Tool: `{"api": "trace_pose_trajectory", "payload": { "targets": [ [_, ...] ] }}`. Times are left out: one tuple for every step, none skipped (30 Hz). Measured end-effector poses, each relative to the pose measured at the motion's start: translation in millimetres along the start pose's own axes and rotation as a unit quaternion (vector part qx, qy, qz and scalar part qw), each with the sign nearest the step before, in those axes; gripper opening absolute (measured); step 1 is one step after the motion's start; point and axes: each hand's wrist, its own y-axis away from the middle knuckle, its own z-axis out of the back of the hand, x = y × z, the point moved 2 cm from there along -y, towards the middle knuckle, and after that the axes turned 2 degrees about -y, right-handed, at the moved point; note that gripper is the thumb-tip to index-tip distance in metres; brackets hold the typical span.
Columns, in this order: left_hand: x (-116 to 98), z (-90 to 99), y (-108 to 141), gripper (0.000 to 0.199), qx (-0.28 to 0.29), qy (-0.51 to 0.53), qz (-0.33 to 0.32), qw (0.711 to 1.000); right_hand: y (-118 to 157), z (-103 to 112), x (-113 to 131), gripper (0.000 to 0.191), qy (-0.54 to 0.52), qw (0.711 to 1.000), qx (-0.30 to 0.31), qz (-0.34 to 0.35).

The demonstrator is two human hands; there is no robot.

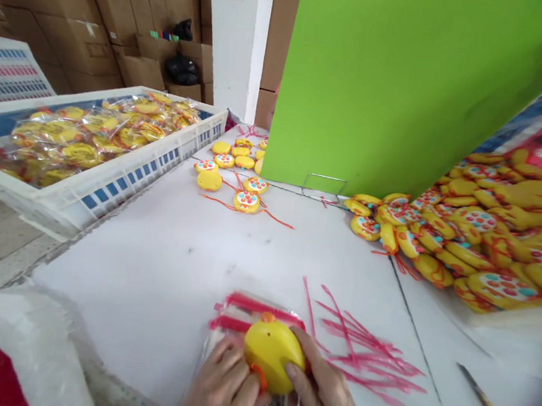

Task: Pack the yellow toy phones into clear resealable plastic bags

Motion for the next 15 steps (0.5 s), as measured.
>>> {"api": "trace_pose_trajectory", "payload": {
  "targets": [
    [3.0, 6.4, -0.2, 0.02, 0.007, 0.005, 0.009, 1.0, 1.4, 2.0, -1.2, 0.045, 0.011, 1.0, 0.009, 0.011],
    [6.9, 14.0, 0.1, 0.016, 0.019, 0.013, 0.022, 1.0, 2.8, 3.8, -2.5, 0.045, 0.018, 1.0, 0.013, 0.017],
    [11.7, 22.6, 1.0, 0.013, 0.027, 0.025, 0.041, 0.998, 4.1, 5.5, -3.9, 0.046, 0.025, 0.999, 0.008, 0.018],
    [17.2, 31.4, 2.2, 0.012, 0.029, 0.043, 0.073, 0.996, 5.4, 6.9, -5.2, 0.047, 0.035, 0.999, -0.003, 0.018],
    [23.2, 39.2, 3.6, 0.01, 0.032, 0.068, 0.126, 0.989, 6.5, 7.8, -6.3, 0.047, 0.044, 0.999, -0.01, 0.018],
    [29.2, 44.6, 5.5, 0.009, 0.046, 0.103, 0.2, 0.973, 7.5, 8.5, -7.3, 0.048, 0.052, 0.998, -0.013, 0.018],
    [34.4, 47.0, 7.7, 0.01, 0.068, 0.146, 0.286, 0.945, 8.3, 9.4, -7.9, 0.048, 0.06, 0.998, -0.012, 0.021],
    [37.8, 45.9, 10.0, 0.013, 0.1, 0.195, 0.368, 0.904, 9.0, 10.6, -7.8, 0.048, 0.067, 0.997, -0.012, 0.03],
    [39.2, 41.8, 12.0, 0.019, 0.136, 0.243, 0.434, 0.857, 9.5, 12.4, -6.7, 0.048, 0.075, 0.996, -0.011, 0.046],
    [38.9, 35.7, 12.9, 0.024, 0.17, 0.287, 0.475, 0.814, 9.9, 14.6, -4.5, 0.047, 0.084, 0.994, -0.009, 0.066],
    [37.7, 28.7, 12.6, 0.028, 0.189, 0.323, 0.494, 0.785, 10.0, 17.2, -1.1, 0.044, 0.094, 0.991, -0.006, 0.09],
    [36.5, 21.7, 11.1, 0.031, 0.193, 0.346, 0.499, 0.771, 9.6, 19.5, 3.5, 0.041, 0.105, 0.988, -0.001, 0.113],
    [35.6, 15.5, 8.9, 0.032, 0.189, 0.356, 0.497, 0.769, 8.5, 21.3, 8.8, 0.037, 0.116, 0.985, 0.009, 0.13],
    [35.0, 10.4, 6.3, 0.033, 0.183, 0.357, 0.493, 0.772, 6.5, 22.1, 14.4, 0.033, 0.126, 0.982, 0.023, 0.139],
    [34.4, 6.4, 3.4, 0.034, 0.18, 0.359, 0.49, 0.773, 3.6, 21.6, 19.8, 0.029, 0.138, 0.98, 0.046, 0.138]
  ]
}}
